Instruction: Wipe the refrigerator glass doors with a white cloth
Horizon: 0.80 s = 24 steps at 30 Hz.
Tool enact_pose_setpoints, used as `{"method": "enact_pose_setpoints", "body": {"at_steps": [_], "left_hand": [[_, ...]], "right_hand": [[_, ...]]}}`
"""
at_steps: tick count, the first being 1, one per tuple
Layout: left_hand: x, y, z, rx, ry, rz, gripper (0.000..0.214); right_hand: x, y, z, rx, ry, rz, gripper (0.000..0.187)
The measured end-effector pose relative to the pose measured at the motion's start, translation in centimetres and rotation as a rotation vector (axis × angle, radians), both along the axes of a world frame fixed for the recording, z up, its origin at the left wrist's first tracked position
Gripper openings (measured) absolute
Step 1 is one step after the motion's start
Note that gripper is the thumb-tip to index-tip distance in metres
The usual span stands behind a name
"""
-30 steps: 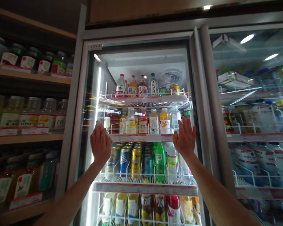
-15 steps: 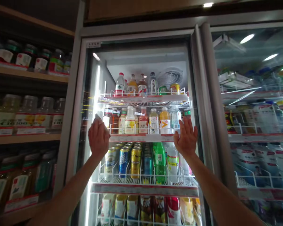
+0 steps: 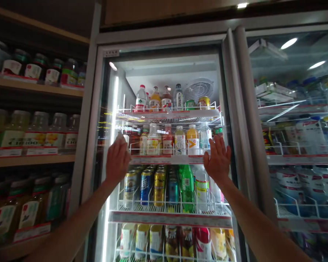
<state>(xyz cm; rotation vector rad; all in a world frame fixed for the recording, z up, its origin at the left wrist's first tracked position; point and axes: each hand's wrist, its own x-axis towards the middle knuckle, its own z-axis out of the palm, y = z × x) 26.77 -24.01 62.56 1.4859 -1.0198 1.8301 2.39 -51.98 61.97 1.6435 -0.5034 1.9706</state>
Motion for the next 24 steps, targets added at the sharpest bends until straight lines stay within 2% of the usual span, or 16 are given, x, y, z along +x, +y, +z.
{"method": "enact_pose_setpoints", "body": {"at_steps": [2,4,8,10,13,16,18,19,21,24], "left_hand": [[1.0,0.8,0.6,-0.167,0.097,0.016,0.049],[-0.3,-0.7,0.7,-0.196,0.101,0.005,0.050],[-5.8,-6.5,0.4,0.074,-0.059,-0.045,0.049],[-7.1,-7.7,0.8,0.176,-0.141,-0.057,0.046],[-5.7,-5.9,2.5,0.176,-0.162,-0.057,0.043],[-2.7,-2.9,4.4,-0.034,-0.015,-0.055,0.044],[-2.0,-2.4,5.0,-0.161,0.072,-0.066,0.046],[-2.3,-2.9,5.1,-0.182,0.084,-0.078,0.047],[-4.2,-4.9,4.8,-0.097,0.042,-0.126,0.049],[-7.9,-8.3,4.4,0.218,-0.076,-0.249,0.052]], "right_hand": [[0.1,0.1,0.0,0.009,-0.001,-0.001,0.052],[0.1,0.2,0.0,0.029,0.008,0.008,0.053],[0.0,0.3,0.0,0.023,0.008,0.015,0.053],[-0.1,0.3,0.0,0.012,0.004,0.010,0.051],[-0.1,0.3,0.0,0.021,0.013,0.002,0.051],[0.0,0.4,0.1,0.022,0.002,-0.007,0.051],[0.1,0.5,0.1,0.017,-0.002,-0.007,0.052],[0.1,0.5,0.1,0.017,0.000,-0.005,0.053],[0.1,0.6,0.1,0.021,0.005,0.003,0.054],[0.1,0.6,0.1,0.027,0.010,0.012,0.053]]}}
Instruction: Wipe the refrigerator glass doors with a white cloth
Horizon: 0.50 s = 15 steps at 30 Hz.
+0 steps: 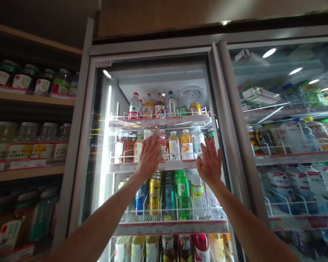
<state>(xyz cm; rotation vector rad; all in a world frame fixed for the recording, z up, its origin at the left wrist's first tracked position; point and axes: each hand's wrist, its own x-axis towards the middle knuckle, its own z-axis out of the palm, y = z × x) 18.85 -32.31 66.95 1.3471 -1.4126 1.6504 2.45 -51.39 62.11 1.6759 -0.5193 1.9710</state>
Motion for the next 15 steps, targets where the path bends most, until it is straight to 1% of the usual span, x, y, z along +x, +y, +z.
{"method": "enact_pose_setpoints", "body": {"at_steps": [2,3,5,7,9,11,12,14,15], "left_hand": [[-1.5,-1.1,0.1,0.155,-0.045,-0.079,0.055],[-1.8,-1.2,0.2,0.190,-0.055,-0.101,0.057],[-1.3,-0.8,0.4,0.169,-0.044,-0.090,0.055],[-0.2,-0.2,0.3,0.082,-0.005,-0.028,0.051],[0.7,-0.1,0.1,0.000,0.038,0.042,0.050],[1.0,-0.4,-0.1,-0.035,0.045,0.088,0.051],[1.0,-0.7,-0.2,-0.045,0.038,0.104,0.051],[0.8,-1.0,-0.3,-0.061,0.025,0.120,0.051],[0.8,-1.0,-0.2,-0.060,0.014,0.120,0.051]], "right_hand": [[-0.1,-0.2,-0.1,-0.007,0.000,0.008,0.051],[-0.1,-0.3,-0.1,-0.015,-0.002,0.014,0.050],[-0.2,-0.5,-0.2,-0.036,-0.009,0.028,0.050],[-0.3,-0.2,-0.2,-0.087,-0.015,0.045,0.050],[0.0,1.0,0.2,-0.195,0.038,0.103,0.052],[0.9,3.1,0.8,-0.316,0.175,0.224,0.053],[1.6,4.3,1.3,-0.355,0.286,0.295,0.053],[3.4,6.4,2.3,-0.339,0.329,0.399,0.047],[4.3,7.3,2.8,-0.314,0.330,0.403,0.045]]}}
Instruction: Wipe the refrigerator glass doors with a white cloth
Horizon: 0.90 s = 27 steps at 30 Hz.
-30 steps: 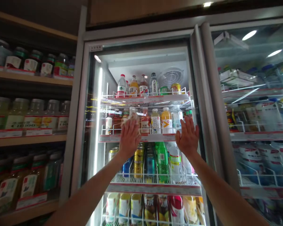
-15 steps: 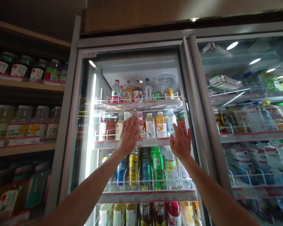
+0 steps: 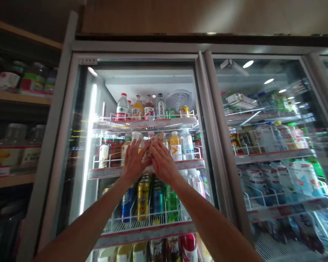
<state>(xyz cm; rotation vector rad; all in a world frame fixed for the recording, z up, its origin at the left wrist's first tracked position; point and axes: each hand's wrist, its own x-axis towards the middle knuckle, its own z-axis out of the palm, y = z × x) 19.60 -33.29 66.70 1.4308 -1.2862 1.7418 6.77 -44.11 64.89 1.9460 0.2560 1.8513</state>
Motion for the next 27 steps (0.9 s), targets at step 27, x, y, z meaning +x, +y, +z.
{"method": "enact_pose_setpoints", "body": {"at_steps": [27], "left_hand": [[4.0,5.0,-1.9,-0.237,0.122,0.082,0.057]], "right_hand": [[3.6,2.2,3.9,0.018,0.036,-0.250,0.043]]}}
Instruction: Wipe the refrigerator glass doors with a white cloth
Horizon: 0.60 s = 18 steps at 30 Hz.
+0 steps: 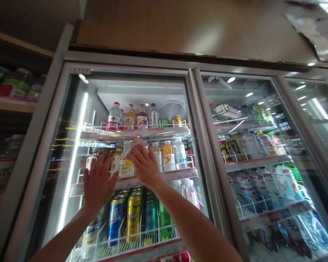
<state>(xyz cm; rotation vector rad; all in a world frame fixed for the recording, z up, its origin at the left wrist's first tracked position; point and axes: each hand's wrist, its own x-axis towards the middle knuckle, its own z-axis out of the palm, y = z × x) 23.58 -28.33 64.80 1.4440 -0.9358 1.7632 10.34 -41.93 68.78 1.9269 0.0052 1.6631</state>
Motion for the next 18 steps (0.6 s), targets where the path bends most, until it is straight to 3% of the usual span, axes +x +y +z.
{"method": "enact_pose_setpoints", "body": {"at_steps": [2,6,9,11,14,16,18], "left_hand": [[0.0,0.0,0.0,0.006,-0.004,0.009,0.057],[-0.1,-0.1,-0.1,0.002,0.006,0.015,0.058],[-0.2,-0.1,-0.1,0.006,0.010,0.006,0.059],[-0.2,0.0,-0.1,0.008,0.006,-0.004,0.059],[-0.1,0.1,-0.1,0.010,0.008,-0.017,0.057],[-0.1,0.1,-0.1,0.001,0.012,-0.018,0.056],[-0.1,0.1,-0.1,-0.004,0.013,-0.020,0.057]], "right_hand": [[-2.0,-2.1,0.6,0.079,-0.044,-0.063,0.046],[-7.1,-8.0,3.0,0.401,-0.408,-0.087,0.047],[-6.7,-7.6,4.5,0.543,-0.560,-0.037,0.048],[-4.6,-5.1,4.5,0.489,-0.443,-0.023,0.048],[-2.3,-2.3,3.5,0.206,-0.141,-0.023,0.047],[-3.1,-3.1,2.5,0.130,-0.095,-0.050,0.046],[-5.4,-5.7,1.4,0.226,-0.206,-0.089,0.047]]}}
